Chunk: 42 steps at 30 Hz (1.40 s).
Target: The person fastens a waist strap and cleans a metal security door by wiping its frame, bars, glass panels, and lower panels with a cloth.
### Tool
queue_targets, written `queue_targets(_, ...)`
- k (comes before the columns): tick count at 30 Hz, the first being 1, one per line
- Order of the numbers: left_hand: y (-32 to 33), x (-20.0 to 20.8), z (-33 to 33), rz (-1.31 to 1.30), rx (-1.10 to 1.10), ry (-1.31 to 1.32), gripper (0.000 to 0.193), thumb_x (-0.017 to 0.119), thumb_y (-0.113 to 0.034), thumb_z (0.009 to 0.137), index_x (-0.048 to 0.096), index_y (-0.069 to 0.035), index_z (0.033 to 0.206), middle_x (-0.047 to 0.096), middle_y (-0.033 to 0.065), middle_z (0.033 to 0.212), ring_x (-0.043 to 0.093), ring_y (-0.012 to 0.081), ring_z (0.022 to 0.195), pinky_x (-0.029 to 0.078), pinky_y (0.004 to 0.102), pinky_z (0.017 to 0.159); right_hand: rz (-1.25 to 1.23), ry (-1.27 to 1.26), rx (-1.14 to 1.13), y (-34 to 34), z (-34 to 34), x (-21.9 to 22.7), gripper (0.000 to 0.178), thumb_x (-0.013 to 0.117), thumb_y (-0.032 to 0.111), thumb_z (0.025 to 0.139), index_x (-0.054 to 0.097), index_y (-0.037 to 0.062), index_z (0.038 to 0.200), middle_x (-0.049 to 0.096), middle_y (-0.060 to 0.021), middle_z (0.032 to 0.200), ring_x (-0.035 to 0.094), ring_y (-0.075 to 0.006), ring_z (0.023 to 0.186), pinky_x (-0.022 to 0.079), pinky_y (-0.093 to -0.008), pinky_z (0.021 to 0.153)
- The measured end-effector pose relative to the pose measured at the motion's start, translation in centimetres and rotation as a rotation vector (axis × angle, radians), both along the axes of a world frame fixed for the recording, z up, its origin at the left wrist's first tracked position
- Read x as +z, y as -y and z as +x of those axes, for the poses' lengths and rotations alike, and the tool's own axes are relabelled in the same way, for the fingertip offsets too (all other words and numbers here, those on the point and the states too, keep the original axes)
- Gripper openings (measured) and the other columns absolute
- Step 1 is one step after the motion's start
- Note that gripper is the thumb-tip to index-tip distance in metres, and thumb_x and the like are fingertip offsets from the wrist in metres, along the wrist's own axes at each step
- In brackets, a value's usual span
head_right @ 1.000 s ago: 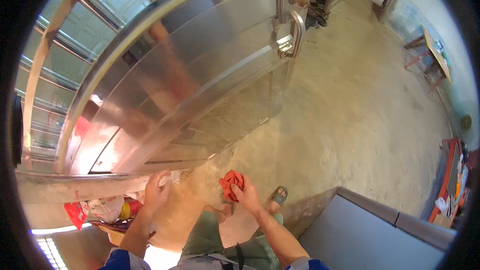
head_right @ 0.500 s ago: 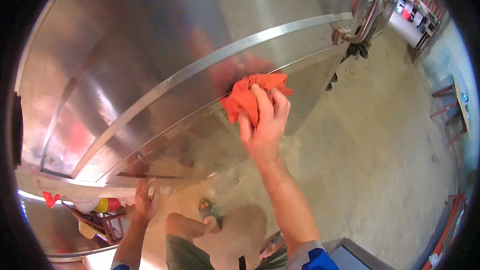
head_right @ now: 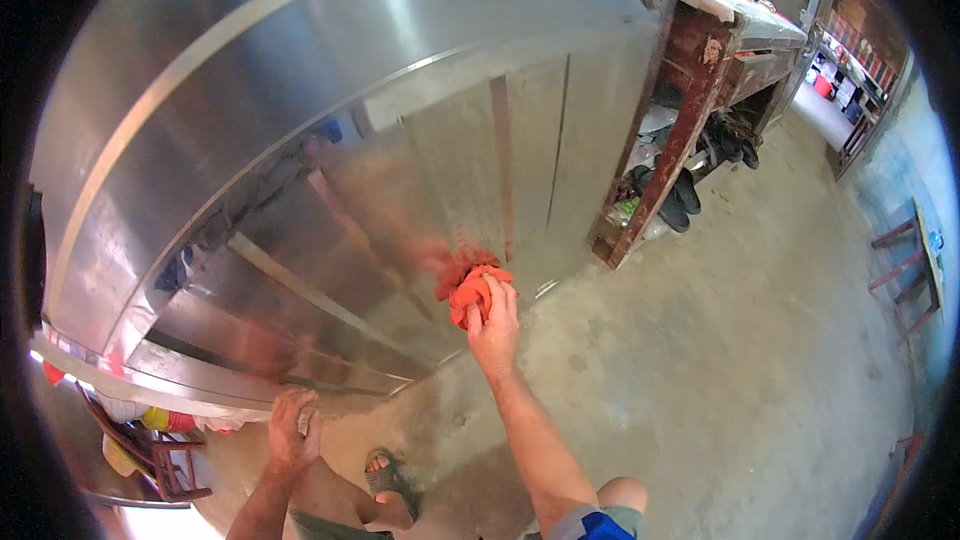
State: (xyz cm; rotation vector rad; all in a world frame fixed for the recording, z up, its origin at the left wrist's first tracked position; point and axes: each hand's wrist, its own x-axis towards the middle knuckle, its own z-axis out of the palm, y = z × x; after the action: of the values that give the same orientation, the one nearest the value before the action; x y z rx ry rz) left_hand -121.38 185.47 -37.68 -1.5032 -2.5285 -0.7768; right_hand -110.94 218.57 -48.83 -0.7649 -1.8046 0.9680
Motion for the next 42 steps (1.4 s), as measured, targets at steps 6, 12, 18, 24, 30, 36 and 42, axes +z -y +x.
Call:
queue_targets(6, 1.3, -2.6, 0.1, 0.030, 0.122, -0.103, 0.038, 0.063, 0.005, 0.072, 0.059, -0.003, 0.109, 0.063, 0.0163, 0.103, 0.059, 0.0372, 0.099, 0.047, 0.0440, 0.088, 0.037, -0.133, 0.116, -1.0, -3.8, 1.0, 0.044, 0.061, 0.002, 0.082, 0.052, 0.0011, 0.125, 0.054, -0.0188, 0.121, 0.054, -0.0361, 0.113, 0.044, -0.0397, 0.097)
queue_targets(12, 2.7, -2.5, -0.2, 0.181, 0.314, 0.086, 0.035, 0.064, 0.003, 0.077, 0.058, -0.003, 0.112, 0.063, 0.0144, 0.101, 0.059, 0.0342, 0.096, 0.047, 0.0415, 0.086, 0.116, -0.238, 0.101, -3.3, -6.7, 7.2, 0.037, 0.058, 0.000, 0.083, 0.055, 0.0010, 0.119, 0.057, -0.0173, 0.112, 0.056, -0.0328, 0.105, 0.046, -0.0388, 0.092)
queue_targets(18, 2.9, -1.9, 0.2, 0.222, 0.447, 0.089, 0.029, 0.063, 0.002, 0.079, 0.059, -0.004, 0.108, 0.064, 0.0113, 0.096, 0.059, 0.0317, 0.094, 0.046, 0.0399, 0.085, 0.284, -0.564, 0.205, -7.5, -5.5, 20.9, 0.031, 0.051, -0.007, 0.087, 0.049, -0.0011, 0.117, 0.059, -0.0086, 0.088, 0.059, -0.0131, 0.061, 0.049, -0.0280, 0.050)
queue_targets(24, 3.7, -3.4, -0.6, 0.382, 0.535, 0.129, 0.015, 0.063, -0.002, 0.084, 0.061, -0.002, 0.098, 0.063, 0.0086, 0.088, 0.060, 0.0221, 0.083, 0.047, 0.0331, 0.077, 0.641, -0.516, 0.017, -9.9, -6.6, 29.7, 0.031, 0.057, -0.003, 0.080, 0.055, 0.0006, 0.111, 0.060, -0.0132, 0.100, 0.059, -0.0280, 0.098, 0.048, -0.0374, 0.086)
queue_targets(30, 4.5, -3.8, -0.7, 0.541, 0.719, 0.138, 0.010, 0.062, -0.006, 0.088, 0.059, -0.001, 0.096, 0.058, 0.0022, 0.085, 0.053, 0.0128, 0.081, 0.045, 0.0278, 0.074, 0.544, -0.493, -0.018, -7.3, -8.2, 15.6, 0.042, 0.057, -0.002, 0.074, 0.056, 0.0019, 0.116, 0.055, -0.0186, 0.113, 0.050, -0.0379, 0.111, 0.039, -0.0452, 0.098)
queue_targets(36, 3.8, -3.2, -0.2, 0.543, 0.666, 0.192, 0.011, 0.061, -0.006, 0.088, 0.057, -0.001, 0.096, 0.055, 0.0025, 0.086, 0.051, 0.0133, 0.084, 0.044, 0.0280, 0.079, 0.118, -0.396, -0.001, -1.9, -8.2, -1.3, 0.037, 0.052, -0.003, 0.080, 0.054, 0.0011, 0.117, 0.058, -0.0141, 0.111, 0.055, -0.0278, 0.108, 0.043, -0.0355, 0.096)
queue_targets(42, 3.2, -3.4, -0.1, 0.579, 0.726, 0.224, 0.015, 0.063, -0.007, 0.087, 0.056, -0.002, 0.099, 0.053, 0.0031, 0.085, 0.050, 0.0142, 0.083, 0.043, 0.0292, 0.081, -0.225, -0.382, 0.120, -1.5, -6.7, -4.2, 0.032, 0.058, 0.004, 0.085, 0.055, 0.0007, 0.116, 0.056, -0.0161, 0.112, 0.055, -0.0310, 0.108, 0.043, -0.0383, 0.096)
